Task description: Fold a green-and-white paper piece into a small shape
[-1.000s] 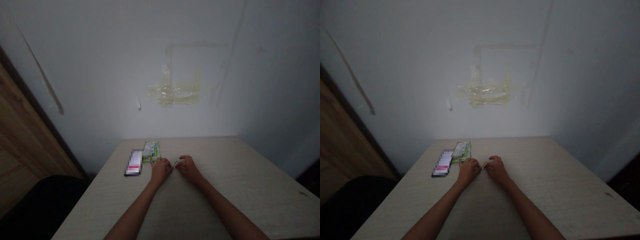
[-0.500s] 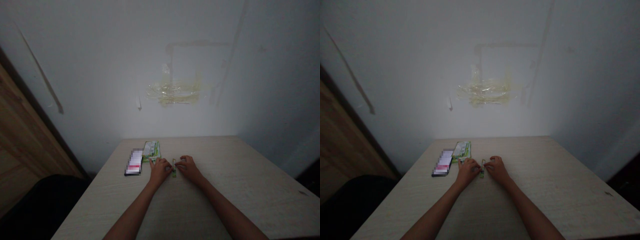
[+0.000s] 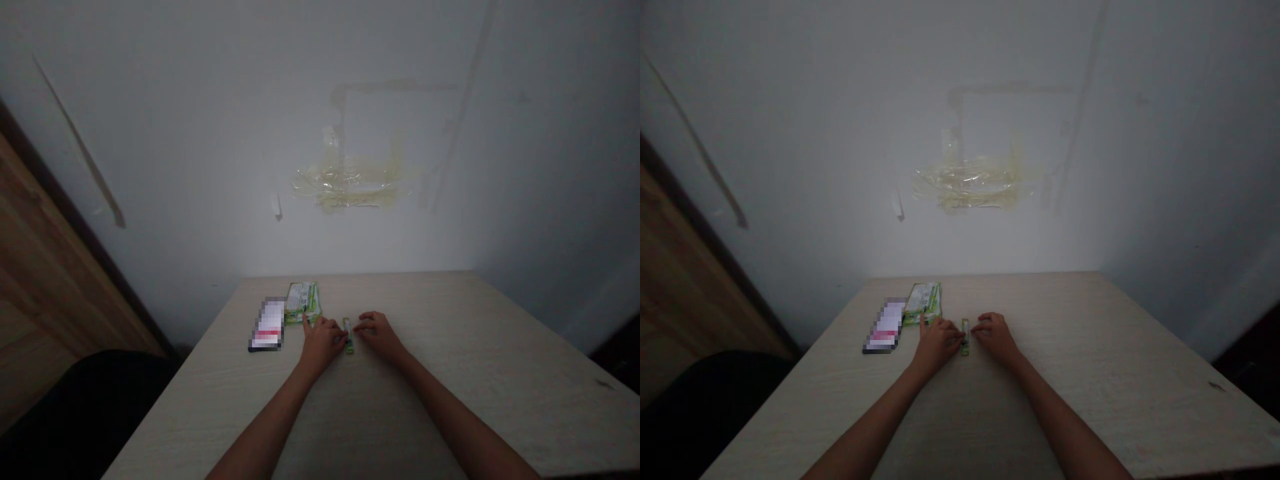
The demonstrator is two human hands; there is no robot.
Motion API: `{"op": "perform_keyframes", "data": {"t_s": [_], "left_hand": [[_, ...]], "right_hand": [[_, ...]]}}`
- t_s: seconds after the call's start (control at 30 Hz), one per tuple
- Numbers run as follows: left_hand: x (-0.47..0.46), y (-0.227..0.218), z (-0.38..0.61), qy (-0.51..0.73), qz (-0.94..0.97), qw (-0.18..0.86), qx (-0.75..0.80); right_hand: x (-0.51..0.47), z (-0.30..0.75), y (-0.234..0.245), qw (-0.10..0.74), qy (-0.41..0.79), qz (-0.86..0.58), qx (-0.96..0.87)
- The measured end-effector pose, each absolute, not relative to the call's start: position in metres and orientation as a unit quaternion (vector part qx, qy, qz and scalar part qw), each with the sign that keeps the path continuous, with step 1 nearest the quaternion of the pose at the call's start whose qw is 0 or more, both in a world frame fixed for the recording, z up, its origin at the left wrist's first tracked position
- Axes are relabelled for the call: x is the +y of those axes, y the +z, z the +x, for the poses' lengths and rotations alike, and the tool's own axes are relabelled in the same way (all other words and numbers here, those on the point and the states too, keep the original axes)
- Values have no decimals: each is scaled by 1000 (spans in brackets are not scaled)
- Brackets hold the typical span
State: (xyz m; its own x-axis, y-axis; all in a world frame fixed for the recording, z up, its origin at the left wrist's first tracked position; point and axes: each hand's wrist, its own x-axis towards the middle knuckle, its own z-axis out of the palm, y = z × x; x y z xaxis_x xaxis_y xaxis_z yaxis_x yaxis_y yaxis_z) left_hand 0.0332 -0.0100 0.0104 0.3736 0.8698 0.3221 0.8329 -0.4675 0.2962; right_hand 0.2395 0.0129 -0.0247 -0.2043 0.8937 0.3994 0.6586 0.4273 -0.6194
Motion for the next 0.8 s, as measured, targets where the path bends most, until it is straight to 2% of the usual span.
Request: {"op": "perform_keyframes", "data": {"t_s": [0.47, 0.8], "left_hand": [[-10, 8, 33, 230, 822, 36, 519], [-9, 6, 33, 225, 823, 30, 520]], "right_hand": [[7, 236, -18, 341, 142, -512, -775], [8, 232, -19, 350, 128, -530, -762]]}}
